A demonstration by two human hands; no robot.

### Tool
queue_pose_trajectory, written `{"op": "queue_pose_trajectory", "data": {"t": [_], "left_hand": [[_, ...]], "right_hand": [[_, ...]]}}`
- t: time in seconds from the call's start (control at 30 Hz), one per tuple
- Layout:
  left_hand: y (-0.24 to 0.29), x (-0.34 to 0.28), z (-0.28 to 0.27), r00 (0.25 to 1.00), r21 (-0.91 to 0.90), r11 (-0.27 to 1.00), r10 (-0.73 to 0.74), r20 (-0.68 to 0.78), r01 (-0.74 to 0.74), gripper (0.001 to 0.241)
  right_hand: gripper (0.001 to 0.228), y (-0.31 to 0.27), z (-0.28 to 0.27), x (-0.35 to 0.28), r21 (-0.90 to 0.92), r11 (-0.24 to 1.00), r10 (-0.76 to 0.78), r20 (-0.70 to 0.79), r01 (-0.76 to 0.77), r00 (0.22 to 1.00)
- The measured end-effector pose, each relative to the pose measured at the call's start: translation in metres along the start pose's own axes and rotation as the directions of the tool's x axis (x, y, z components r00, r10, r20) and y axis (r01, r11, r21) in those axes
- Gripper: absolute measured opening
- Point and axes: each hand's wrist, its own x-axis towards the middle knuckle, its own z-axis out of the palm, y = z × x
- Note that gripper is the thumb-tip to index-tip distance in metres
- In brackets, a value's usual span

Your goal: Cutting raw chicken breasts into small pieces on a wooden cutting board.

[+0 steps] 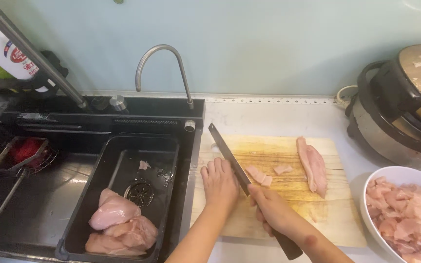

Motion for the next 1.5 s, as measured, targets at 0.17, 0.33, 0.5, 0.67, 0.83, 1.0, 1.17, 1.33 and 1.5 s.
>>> {"op": "queue_pose_trajectory", "data": {"t": [0.17, 0.33, 0.5, 0.67, 0.83, 1.0, 1.17, 1.33, 1.5], "left_hand": [[-0.006, 0.0, -0.01, 0.999, -0.022, 1.0, -0.006, -0.05, 0.005, 0.017], [0.003, -0.002, -0.034, 0.996, -0.18, 0.984, 0.001, 0.095, 0.016, 0.03], [0.008, -0.003, -0.031, 0.982, -0.175, 0.981, -0.044, 0.185, 0.077, 0.039], [0.004, -0.006, -0.018, 0.98, -0.211, 0.972, -0.063, 0.189, 0.103, 0.053], [0.02, 0.009, -0.015, 0.977, -0.416, 0.907, 0.031, 0.213, 0.062, 0.061], [0.02, 0.016, -0.033, 0.942, -0.403, 0.91, 0.047, 0.333, 0.097, 0.069], [-0.01, -0.001, -0.052, 0.923, -0.281, 0.948, -0.029, 0.383, 0.146, 0.083], [-0.029, -0.016, -0.044, 0.932, -0.184, 0.969, -0.094, 0.351, 0.167, 0.071], [-0.019, -0.015, -0.048, 0.952, -0.233, 0.963, -0.057, 0.302, 0.131, 0.063]], "right_hand": [[0.058, 0.022, -0.037, 0.001, 0.133, 0.991, 0.009, -0.031, -0.005, 0.999], [0.062, 0.033, -0.094, -0.035, 0.392, 0.91, 0.193, -0.12, -0.132, 0.974], [0.041, 0.069, -0.118, -0.044, 0.216, 0.972, -0.055, -0.19, 0.096, 0.98], [0.052, 0.08, -0.091, -0.068, -0.003, 0.962, -0.273, -0.046, 0.273, 0.961], [0.032, 0.08, -0.091, -0.081, -0.095, 0.995, -0.064, -0.286, 0.038, 0.956], [0.036, 0.113, -0.093, -0.082, 0.108, 0.954, -0.223, -0.365, 0.279, 0.904], [0.034, 0.15, -0.06, -0.075, -0.389, 0.864, -0.481, -0.452, 0.319, 0.752], [0.042, 0.077, -0.052, -0.124, -0.653, 0.752, -0.109, -0.25, -0.084, 0.962], [0.043, 0.099, -0.06, -0.108, -0.565, 0.82, -0.117, -0.325, -0.093, 0.939]]}}
